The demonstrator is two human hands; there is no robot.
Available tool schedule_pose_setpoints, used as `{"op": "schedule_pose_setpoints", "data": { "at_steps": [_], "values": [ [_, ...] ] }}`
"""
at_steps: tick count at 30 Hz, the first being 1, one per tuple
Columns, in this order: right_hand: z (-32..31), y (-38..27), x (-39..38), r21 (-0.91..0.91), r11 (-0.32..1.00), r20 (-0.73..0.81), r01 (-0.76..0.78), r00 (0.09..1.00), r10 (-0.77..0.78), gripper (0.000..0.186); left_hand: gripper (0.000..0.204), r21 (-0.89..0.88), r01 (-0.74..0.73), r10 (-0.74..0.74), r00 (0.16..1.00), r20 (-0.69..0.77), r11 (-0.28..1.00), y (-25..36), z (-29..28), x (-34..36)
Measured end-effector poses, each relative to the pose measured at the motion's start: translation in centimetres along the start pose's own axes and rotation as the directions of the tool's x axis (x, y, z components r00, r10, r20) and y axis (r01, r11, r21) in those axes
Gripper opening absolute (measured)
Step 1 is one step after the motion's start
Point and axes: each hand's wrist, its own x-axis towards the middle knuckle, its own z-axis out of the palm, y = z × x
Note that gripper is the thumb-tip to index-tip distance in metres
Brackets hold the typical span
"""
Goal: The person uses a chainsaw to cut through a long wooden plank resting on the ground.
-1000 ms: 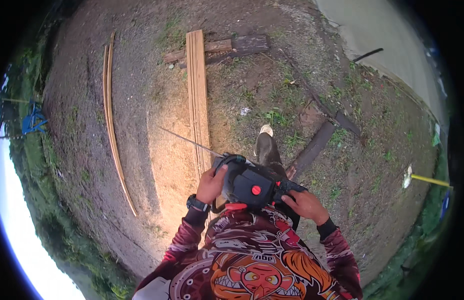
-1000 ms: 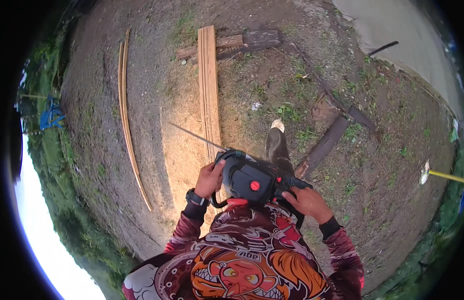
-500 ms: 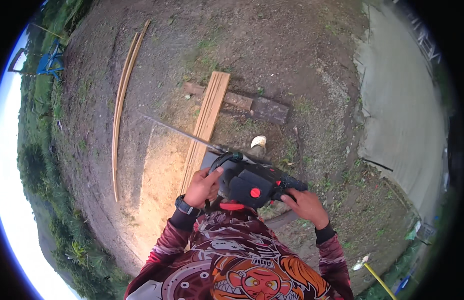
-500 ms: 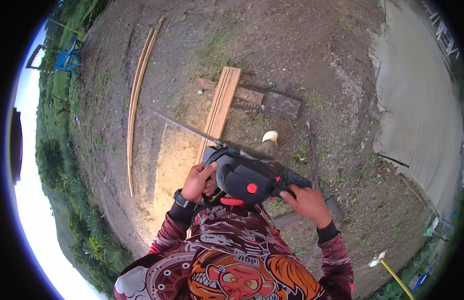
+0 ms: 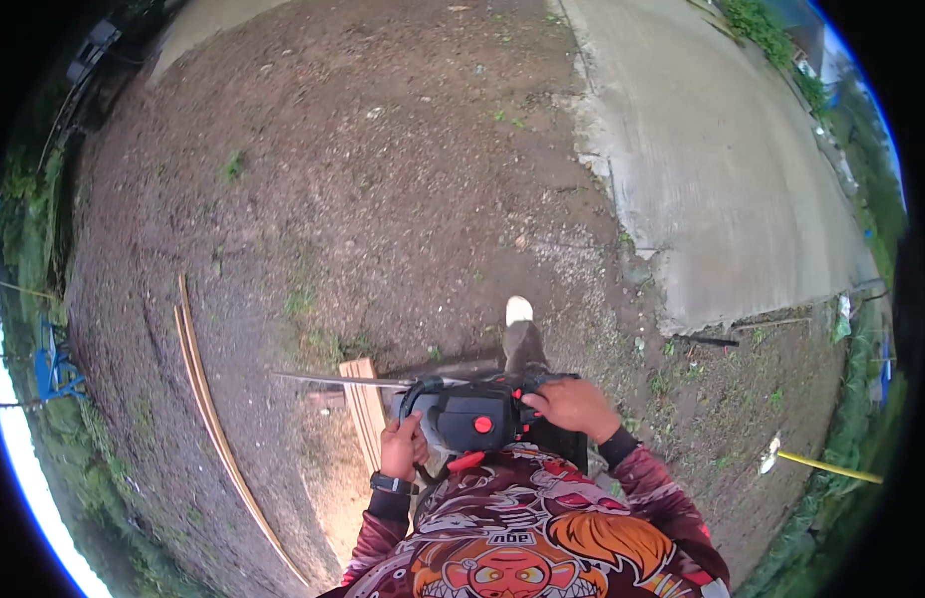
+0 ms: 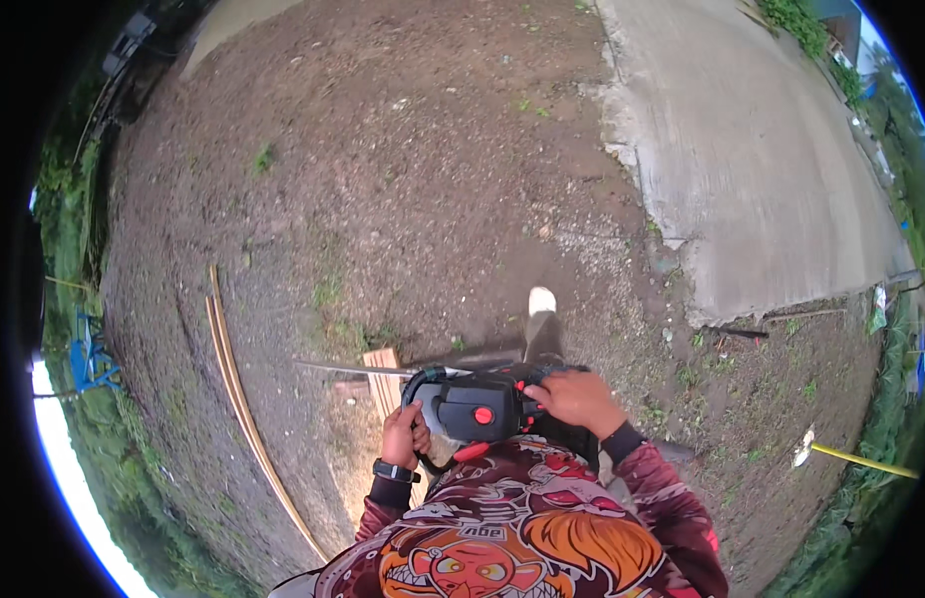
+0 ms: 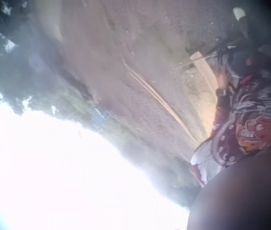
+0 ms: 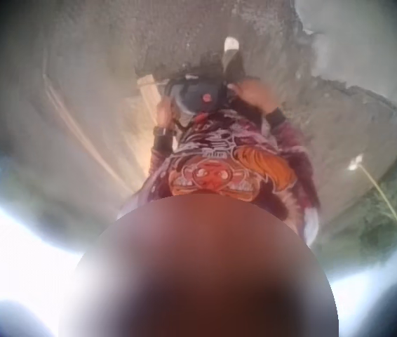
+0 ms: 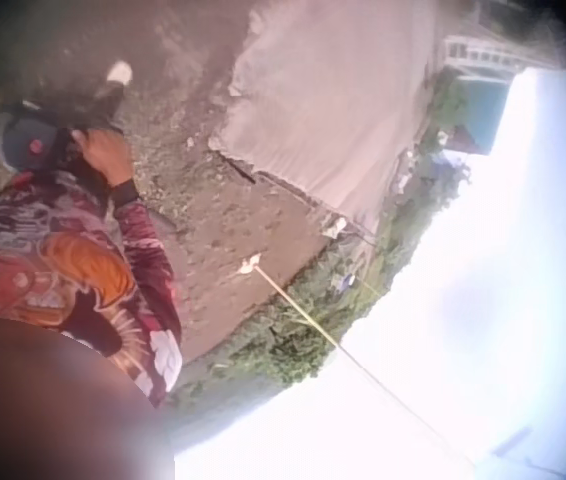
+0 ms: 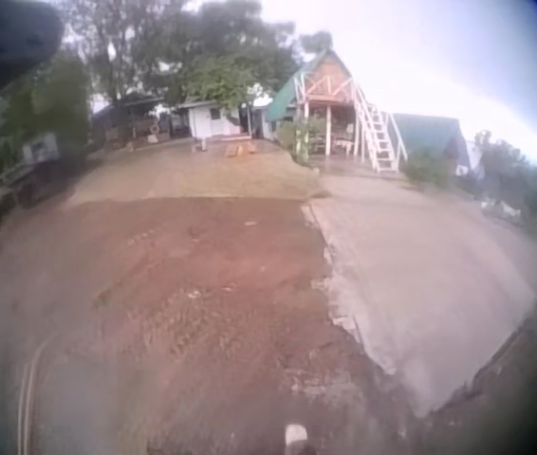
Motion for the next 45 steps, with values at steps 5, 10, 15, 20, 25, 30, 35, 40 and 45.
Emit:
{"op": "schedule_pose_setpoints", "data": {
  "at_steps": [5,10,15,20,25,30,35,40,45],
  "values": [
    [-7.5,7.7,15.4,0.092,0.996,0.036,-0.022,0.999,0.019,0.055,0.037,0.078,-0.001,0.007,0.998,-0.067,0.997,10.8,10.2,12.4],
    [-24.2,9.9,26.7,0.047,0.989,-0.034,0.143,0.989,-0.142,0.044,0.037,-0.015,-0.121,0.120,0.990,-0.077,0.993,26.2,19.6,14.6],
    [-38.2,12.5,41.3,-0.073,0.952,-0.161,0.298,0.938,-0.306,0.038,0.039,-0.112,-0.264,0.248,0.958,-0.141,0.958,39.5,28.7,18.7],
    [-49.5,14.2,56.9,-0.081,0.964,-0.130,0.254,0.956,-0.263,0.039,0.033,-0.188,-0.359,0.333,0.930,-0.155,0.914,50.2,35.5,28.2],
    [-59.0,17.4,75.2,-0.180,0.964,-0.139,0.194,0.965,-0.220,0.038,0.033,-0.222,-0.245,0.206,0.961,-0.183,0.944,65.3,42.8,40.7],
    [-70.2,19.1,85.9,-0.180,0.970,-0.201,0.162,0.959,-0.197,0.037,0.035,-0.133,-0.160,0.148,0.984,-0.096,0.978,81.3,49.1,49.8],
    [-78.2,23.1,98.9,-0.103,0.994,-0.195,0.044,0.979,-0.064,0.035,0.032,-0.090,-0.090,0.085,0.995,-0.048,0.992,95.1,56.4,60.7],
    [-84.2,29.2,114.1,-0.049,0.999,-0.314,0.013,0.949,-0.028,0.037,0.031,0.011,-0.116,0.116,0.993,-0.017,0.993,108.1,64.4,74.3],
    [-96.8,32.3,132.6,-0.034,0.996,-0.262,0.086,0.961,-0.092,0.037,0.030,0.017,-0.128,0.130,0.984,-0.119,0.992,124.4,73.1,83.8]
  ]
}}
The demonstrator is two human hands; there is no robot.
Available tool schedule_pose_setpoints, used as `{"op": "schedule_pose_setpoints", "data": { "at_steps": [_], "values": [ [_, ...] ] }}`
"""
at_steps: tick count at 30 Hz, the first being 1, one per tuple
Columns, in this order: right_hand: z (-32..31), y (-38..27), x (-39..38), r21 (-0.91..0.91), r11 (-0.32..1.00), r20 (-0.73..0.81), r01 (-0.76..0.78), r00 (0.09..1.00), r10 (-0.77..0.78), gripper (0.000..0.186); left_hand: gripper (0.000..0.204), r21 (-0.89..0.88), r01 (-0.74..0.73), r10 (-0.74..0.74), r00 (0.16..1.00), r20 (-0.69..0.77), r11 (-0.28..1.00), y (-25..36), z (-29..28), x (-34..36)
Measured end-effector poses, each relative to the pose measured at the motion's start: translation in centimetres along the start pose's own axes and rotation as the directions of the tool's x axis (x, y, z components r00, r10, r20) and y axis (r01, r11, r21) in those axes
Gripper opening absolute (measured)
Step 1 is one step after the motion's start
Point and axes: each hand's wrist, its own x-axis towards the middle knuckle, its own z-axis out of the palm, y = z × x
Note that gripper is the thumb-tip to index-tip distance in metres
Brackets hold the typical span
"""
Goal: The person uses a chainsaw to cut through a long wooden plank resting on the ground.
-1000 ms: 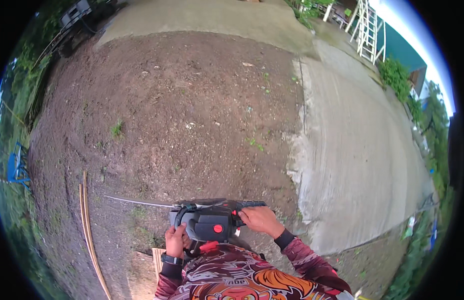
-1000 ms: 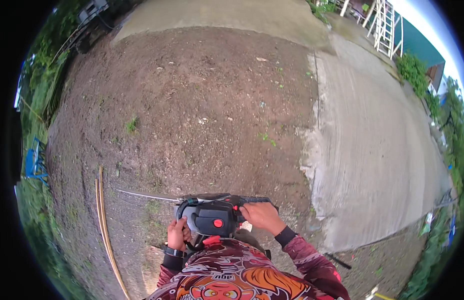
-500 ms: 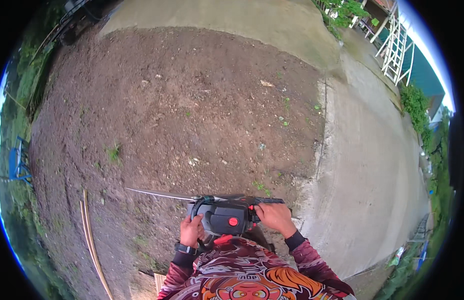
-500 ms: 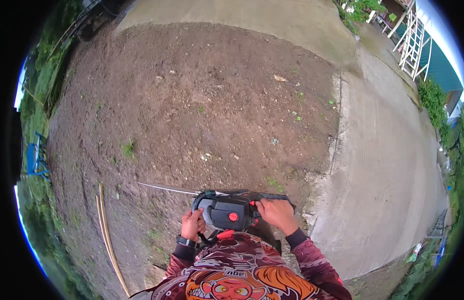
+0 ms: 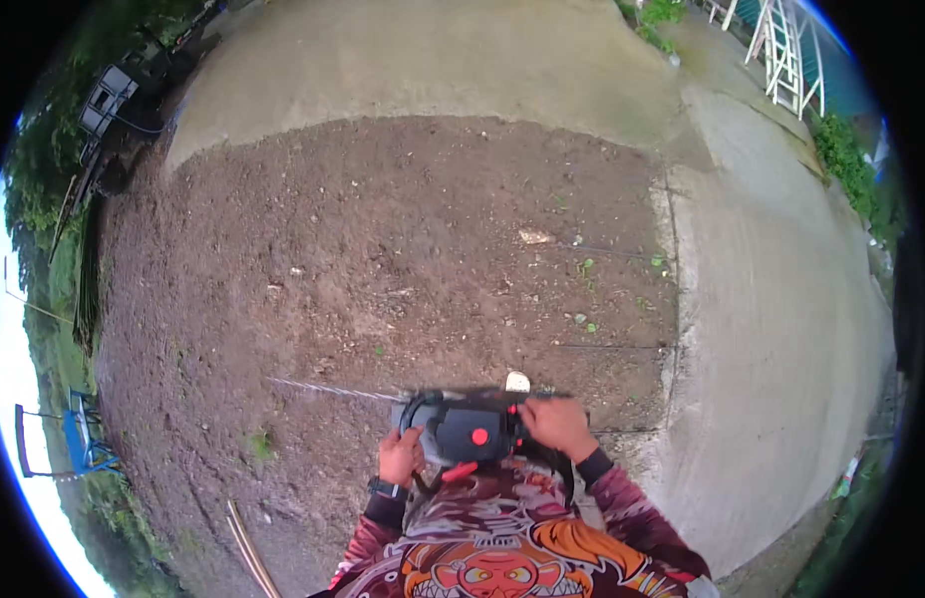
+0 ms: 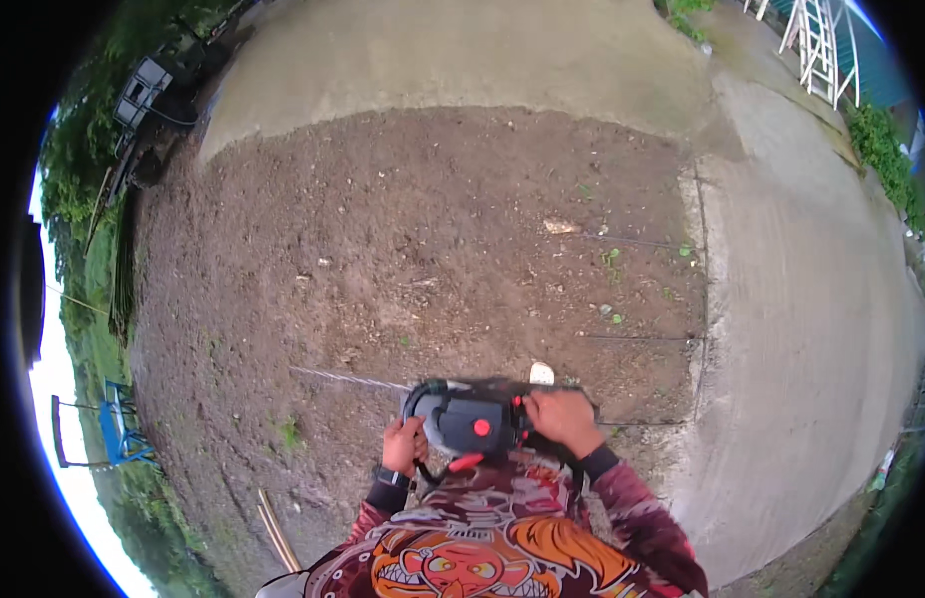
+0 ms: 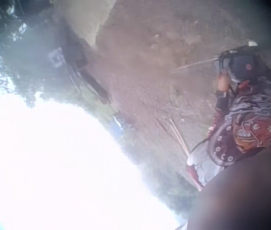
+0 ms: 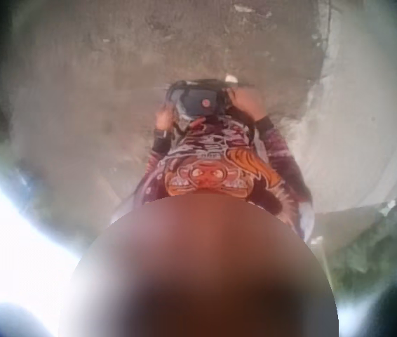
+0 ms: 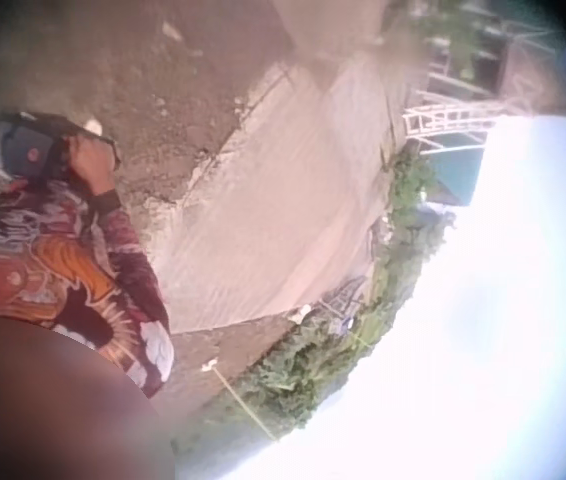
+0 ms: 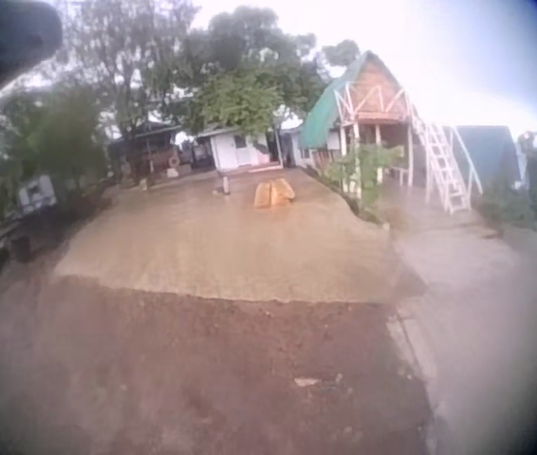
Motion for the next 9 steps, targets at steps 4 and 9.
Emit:
{"op": "schedule_pose_setpoints", "data": {
  "at_steps": [4,9],
  "values": [
    [-10.8,2.6,17.5,0.000,0.992,0.037,0.125,0.992,-0.124,0.035,0.031,-0.094,-0.120,0.118,0.993,-0.022,0.988,12.9,6.8,5.3],
    [-16.5,5.8,39.0,0.007,0.963,0.039,0.271,0.962,-0.271,0.032,0.023,-0.200,-0.215,0.208,0.976,-0.057,0.956,25.3,13.5,15.5]
  ]
}}
